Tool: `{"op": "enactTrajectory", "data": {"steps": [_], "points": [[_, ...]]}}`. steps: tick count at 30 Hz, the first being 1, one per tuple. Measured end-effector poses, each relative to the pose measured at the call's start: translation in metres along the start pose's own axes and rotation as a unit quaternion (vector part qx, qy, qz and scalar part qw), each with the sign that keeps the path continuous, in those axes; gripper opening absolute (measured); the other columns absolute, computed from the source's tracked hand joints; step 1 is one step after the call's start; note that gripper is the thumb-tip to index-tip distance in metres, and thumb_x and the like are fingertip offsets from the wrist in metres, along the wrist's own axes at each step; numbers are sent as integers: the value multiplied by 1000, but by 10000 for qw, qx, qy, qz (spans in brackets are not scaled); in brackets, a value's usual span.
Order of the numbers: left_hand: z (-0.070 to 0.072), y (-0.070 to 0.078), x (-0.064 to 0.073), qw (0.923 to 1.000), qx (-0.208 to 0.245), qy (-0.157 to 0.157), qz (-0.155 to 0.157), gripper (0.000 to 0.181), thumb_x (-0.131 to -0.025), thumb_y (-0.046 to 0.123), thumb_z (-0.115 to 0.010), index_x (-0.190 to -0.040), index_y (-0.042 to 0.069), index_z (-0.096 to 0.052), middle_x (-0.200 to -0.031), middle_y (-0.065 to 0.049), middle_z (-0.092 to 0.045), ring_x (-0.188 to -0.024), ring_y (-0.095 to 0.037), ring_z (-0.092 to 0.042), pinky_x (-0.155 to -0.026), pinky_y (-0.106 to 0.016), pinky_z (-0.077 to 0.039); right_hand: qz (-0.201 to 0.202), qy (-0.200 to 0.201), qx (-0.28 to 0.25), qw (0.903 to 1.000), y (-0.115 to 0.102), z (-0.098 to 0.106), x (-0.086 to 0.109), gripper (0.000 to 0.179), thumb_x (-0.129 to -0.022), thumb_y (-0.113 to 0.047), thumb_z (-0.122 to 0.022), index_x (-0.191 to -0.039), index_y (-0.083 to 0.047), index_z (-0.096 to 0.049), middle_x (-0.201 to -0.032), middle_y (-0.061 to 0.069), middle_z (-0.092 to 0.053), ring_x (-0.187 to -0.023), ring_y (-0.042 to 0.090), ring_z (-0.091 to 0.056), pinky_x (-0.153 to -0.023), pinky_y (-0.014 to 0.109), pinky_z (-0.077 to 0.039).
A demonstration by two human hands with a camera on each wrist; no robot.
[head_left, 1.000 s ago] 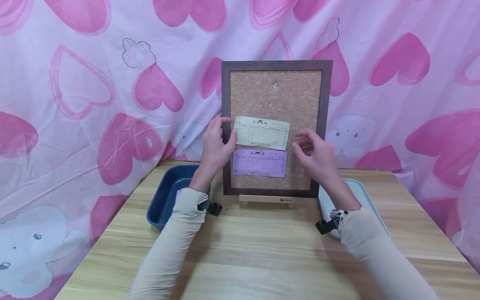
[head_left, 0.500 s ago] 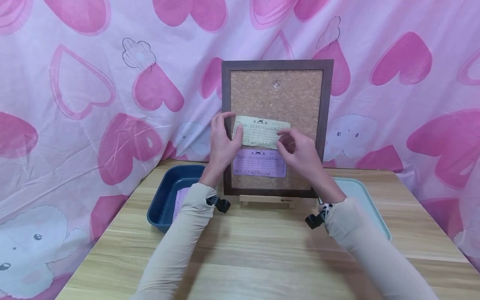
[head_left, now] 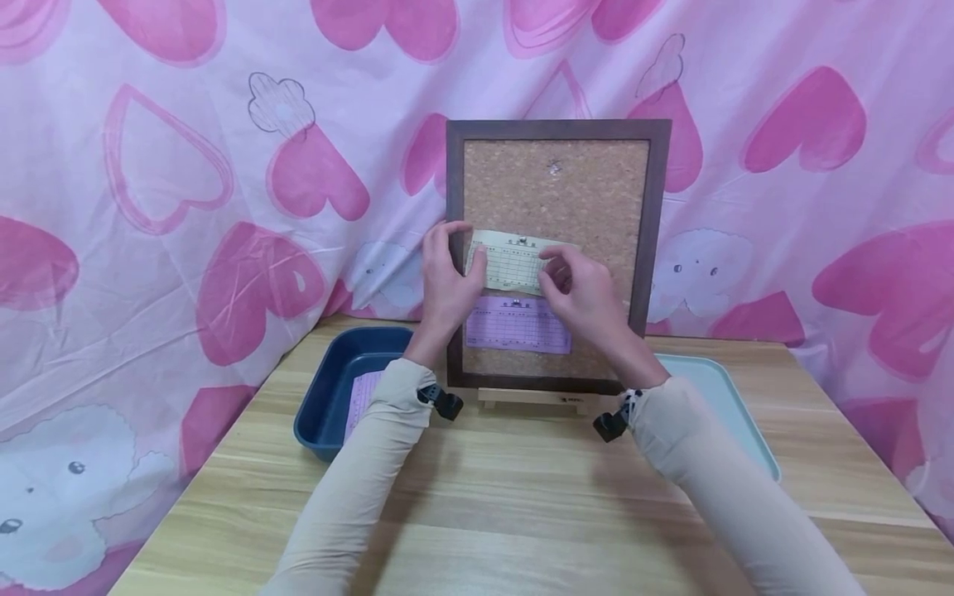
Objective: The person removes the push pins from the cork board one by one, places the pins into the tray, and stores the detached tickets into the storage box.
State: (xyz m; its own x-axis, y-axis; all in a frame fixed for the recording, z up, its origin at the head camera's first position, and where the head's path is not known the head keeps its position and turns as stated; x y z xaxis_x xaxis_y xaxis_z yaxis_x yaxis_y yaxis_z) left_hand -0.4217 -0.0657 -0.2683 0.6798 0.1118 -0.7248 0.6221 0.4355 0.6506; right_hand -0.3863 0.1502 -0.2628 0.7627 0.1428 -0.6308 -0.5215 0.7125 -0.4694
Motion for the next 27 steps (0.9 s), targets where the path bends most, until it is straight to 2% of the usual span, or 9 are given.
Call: {"op": "enactTrajectory", "data": {"steps": [8,17,27], "points": [[-1,-2,-5,9999,26,105,-36,41,-101,24,-69,-139,9,-60,-146,-11,-57,-144,-21,-49,-126,-39,-36,-113,-47,96,9999,-2,0,-10,31,-104,-20,-68,-134,-12,-67,-104,6,-77,-84,20,-72,-73,37,-59],[-1,-7,-7,9999,74,63,59,38,-101,27,-68,-134,9,-62,-142,-11,-58,-144,-22,-49,-126,-41,-35,-133,-101,140,9998,-10,-3,-23,30,-105,-25,-67,-133,-14,-69,-101,3,-78,-83,18,-73,-73,37,-59],[-1,-7,-6,9999,102,-6,27,40,-102,27,-68,-140,13,-61,-145,-6,-59,-141,-19,-50,-122,-41,-38,10,65,118,9999,-14,-5,-31,27,-104,-21,-68,-129,-11,-72,-99,6,-81,-79,19,-75,-68,37,-57]]}}
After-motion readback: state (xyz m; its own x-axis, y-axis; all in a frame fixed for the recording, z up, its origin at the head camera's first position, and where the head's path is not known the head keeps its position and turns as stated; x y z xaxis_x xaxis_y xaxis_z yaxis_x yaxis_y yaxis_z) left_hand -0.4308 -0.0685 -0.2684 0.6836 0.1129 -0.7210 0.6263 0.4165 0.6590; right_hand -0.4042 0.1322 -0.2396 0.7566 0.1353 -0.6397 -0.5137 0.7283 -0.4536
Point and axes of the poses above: each hand's wrist, its own x-axis away from the middle knuckle, its own z-axis out of the back of the hand, y = z × x, the point moved 7 cm from there along -x, towards the middle knuckle
